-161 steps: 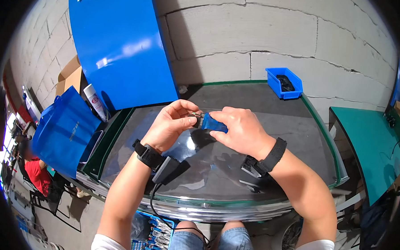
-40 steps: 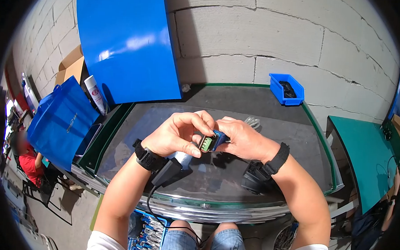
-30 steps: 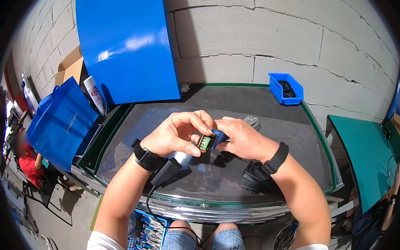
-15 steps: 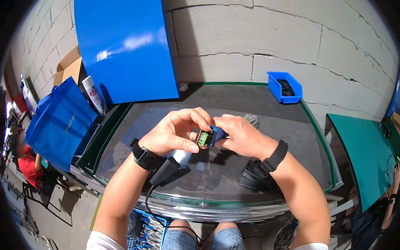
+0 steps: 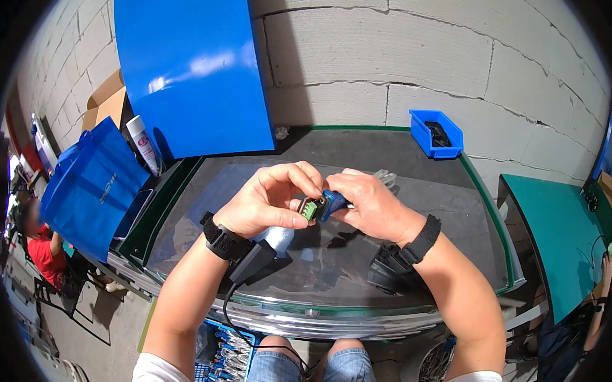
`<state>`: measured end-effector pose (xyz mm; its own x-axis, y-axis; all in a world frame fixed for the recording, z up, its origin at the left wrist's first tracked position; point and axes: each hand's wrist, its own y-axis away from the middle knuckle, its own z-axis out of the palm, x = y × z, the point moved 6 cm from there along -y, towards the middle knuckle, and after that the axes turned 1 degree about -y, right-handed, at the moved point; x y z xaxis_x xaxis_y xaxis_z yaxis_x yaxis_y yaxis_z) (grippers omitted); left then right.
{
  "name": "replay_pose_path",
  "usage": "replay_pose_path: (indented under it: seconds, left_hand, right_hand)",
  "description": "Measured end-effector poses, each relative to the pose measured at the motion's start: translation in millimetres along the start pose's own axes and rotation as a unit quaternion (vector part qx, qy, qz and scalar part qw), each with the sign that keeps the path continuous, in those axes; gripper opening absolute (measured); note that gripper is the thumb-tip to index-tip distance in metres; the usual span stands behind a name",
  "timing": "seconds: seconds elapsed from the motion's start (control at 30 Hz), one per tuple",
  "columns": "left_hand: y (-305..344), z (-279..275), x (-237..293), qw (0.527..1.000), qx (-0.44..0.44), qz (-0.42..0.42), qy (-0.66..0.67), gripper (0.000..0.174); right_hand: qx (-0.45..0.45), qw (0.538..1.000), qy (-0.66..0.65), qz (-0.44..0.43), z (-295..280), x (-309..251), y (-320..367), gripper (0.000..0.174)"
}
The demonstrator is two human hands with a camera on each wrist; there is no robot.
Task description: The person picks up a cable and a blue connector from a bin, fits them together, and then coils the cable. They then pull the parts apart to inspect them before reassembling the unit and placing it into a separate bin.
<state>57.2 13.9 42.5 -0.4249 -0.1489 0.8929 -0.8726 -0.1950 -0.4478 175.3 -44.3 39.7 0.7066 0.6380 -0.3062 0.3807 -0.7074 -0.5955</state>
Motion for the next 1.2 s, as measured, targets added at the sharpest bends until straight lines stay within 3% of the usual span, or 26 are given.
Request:
replay_pose_path:
  seconds: [0.07, 0.17, 0.37, 0.67, 0.93, 1.0, 1.07, 1.13, 1.2]
  left_hand:
    - [-1, -4, 0, 1.0, 0.028, 0.005, 0.012, 0.034]
    - [1, -11, 3, 0.996, 0.081, 0.004, 0.026, 0.034]
    - [2, -18, 1, 0.987, 0.156, -0.032, 0.033, 0.037]
    - [0, -22, -8, 0.982, 0.178, -0.057, -0.013, 0.037]
    - [2, -31, -7, 0.972, 0.229, -0.024, -0.048, 0.025]
    - [9, -52, -6, 0.947, 0.32, -0.009, -0.039, 0.024]
    - [13, -68, -1, 0.936, 0.352, 0.013, -0.014, 0.024]
    - [11, -64, -4, 0.945, 0.327, 0.011, 0.0, 0.025]
    - [4, -44, -13, 0.968, 0.241, -0.027, 0.056, 0.027]
  right_hand:
    - [-0.001, 1.0, 0.012, 0.024, -2, -3, 0, 0.03]
    - [0.09, 0.993, -0.028, 0.066, -14, -8, -1, 0.029]
    - [0.137, 0.99, 0.036, 0.028, -17, -6, 1, 0.033]
    - [0.117, 0.985, 0.114, 0.049, -16, -6, 3, 0.032]
    - [0.129, 0.981, 0.129, 0.059, -14, -6, 2, 0.032]
    - [0.144, 0.979, 0.134, 0.057, -16, -2, 5, 0.032]
    - [0.16, 0.975, 0.134, 0.071, -21, 10, 8, 0.032]
    - [0.157, 0.976, 0.128, 0.082, -22, 13, 8, 0.034]
    - [0.149, 0.986, 0.043, 0.059, -20, 9, 6, 0.034]
